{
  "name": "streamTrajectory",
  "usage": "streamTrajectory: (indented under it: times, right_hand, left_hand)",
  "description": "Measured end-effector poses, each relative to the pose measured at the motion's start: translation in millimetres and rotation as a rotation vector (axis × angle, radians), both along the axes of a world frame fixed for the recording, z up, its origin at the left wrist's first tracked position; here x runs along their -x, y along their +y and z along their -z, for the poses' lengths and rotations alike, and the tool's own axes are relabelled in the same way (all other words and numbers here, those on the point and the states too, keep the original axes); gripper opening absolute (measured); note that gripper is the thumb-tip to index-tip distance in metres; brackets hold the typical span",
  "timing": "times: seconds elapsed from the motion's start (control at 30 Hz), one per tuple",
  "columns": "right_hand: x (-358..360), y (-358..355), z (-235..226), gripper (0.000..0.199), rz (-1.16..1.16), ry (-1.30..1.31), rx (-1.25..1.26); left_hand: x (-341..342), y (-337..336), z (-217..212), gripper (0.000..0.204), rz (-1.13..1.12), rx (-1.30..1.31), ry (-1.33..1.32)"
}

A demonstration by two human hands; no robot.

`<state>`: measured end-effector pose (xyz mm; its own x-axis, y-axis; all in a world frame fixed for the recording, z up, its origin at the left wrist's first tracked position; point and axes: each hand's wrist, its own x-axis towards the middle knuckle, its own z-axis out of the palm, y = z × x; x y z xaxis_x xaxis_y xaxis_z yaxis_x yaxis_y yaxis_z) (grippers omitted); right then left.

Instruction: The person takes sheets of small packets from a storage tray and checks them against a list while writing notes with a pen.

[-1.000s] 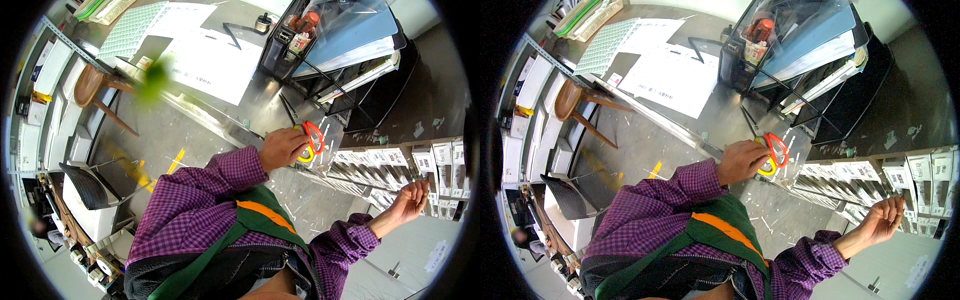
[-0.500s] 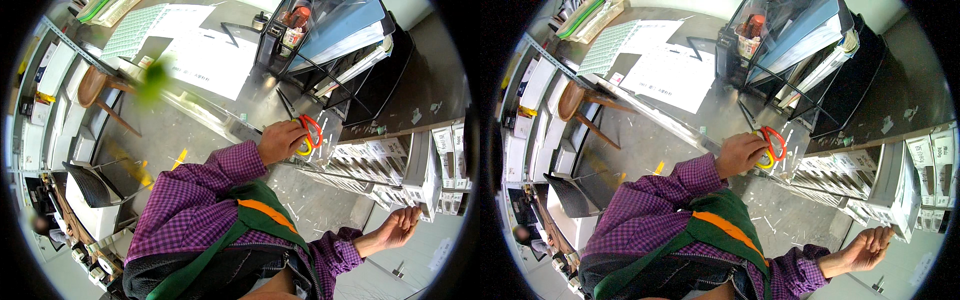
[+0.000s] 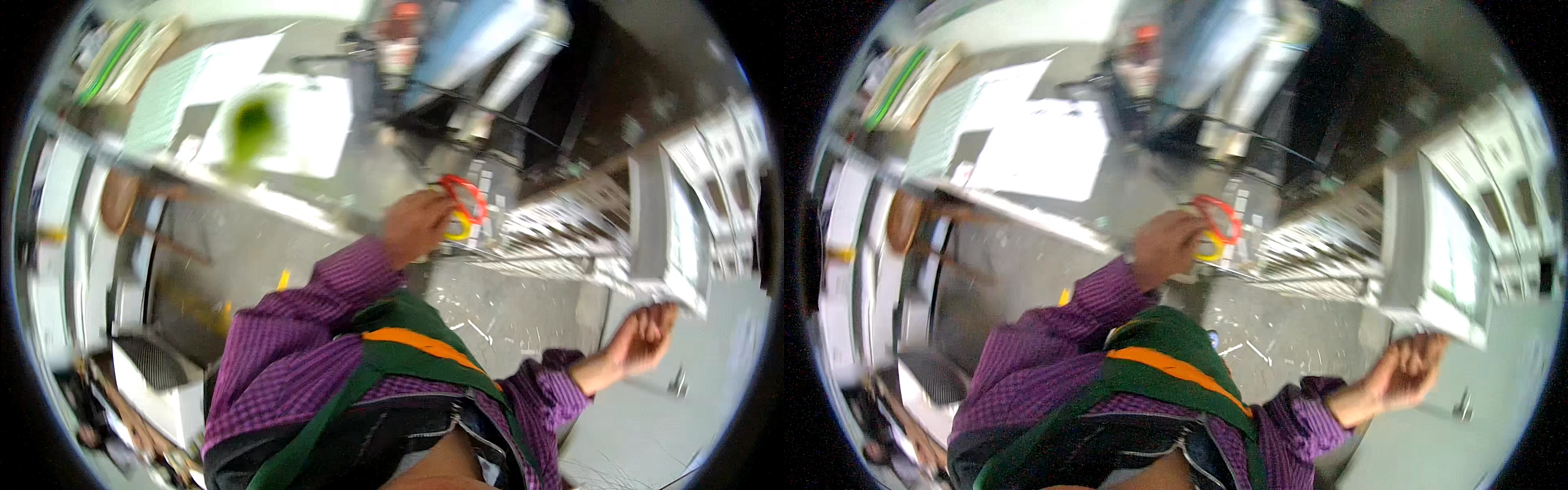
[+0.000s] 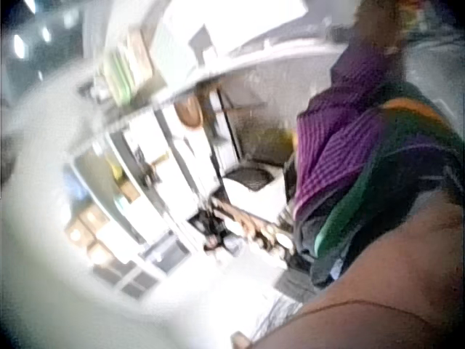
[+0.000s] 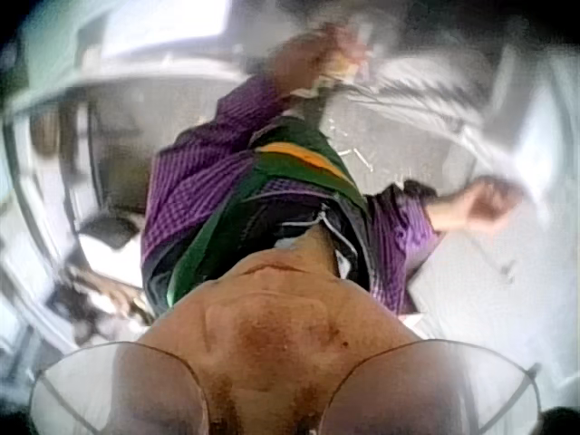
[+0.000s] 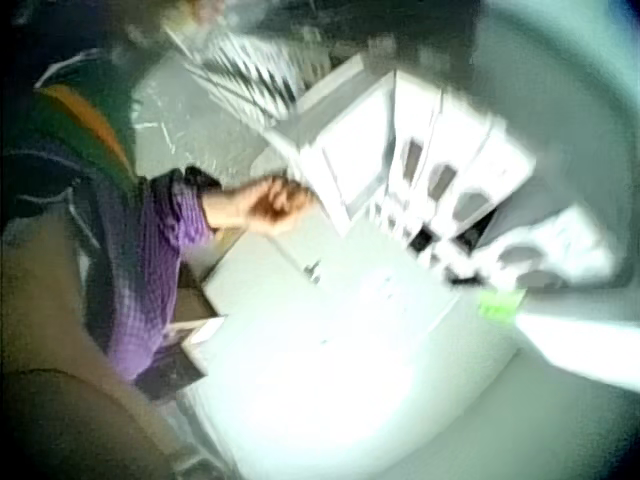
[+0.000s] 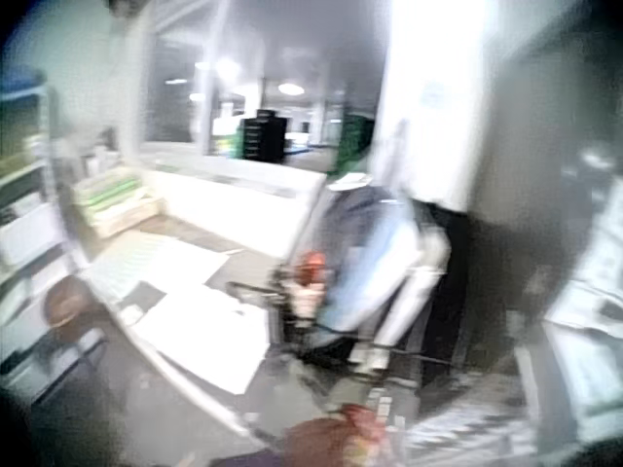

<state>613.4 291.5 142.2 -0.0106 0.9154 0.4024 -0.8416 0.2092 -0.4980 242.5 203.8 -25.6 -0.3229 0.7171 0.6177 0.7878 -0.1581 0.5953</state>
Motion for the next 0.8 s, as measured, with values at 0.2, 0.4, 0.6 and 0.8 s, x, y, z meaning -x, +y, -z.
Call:
streamTrajectory:
  times: [0.2, 0.4, 0.6, 0.8]
  right_hand:
    - [36, -9, -11, 0.041, 0.030, -0.033, -0.023]
    - [25, -25, -22, 0.049, 0.034, -0.213, -0.067]
    - [-10, -46, -22, 0.050, 0.033, -0.419, -0.124]
    - [-55, -54, -40, 0.035, -0.047, -0.883, -0.208]
  left_hand:
    - [0, -1, -12, 0.015, 0.007, -0.057, 0.047]
    - [-2, 3, -7, 0.015, 0.005, 0.011, 0.054]
    - [-14, 2, -9, 0.015, -0.003, 0.032, -0.033]
    - [-7, 0, -11, 0.012, 0.021, 0.052, -0.160]
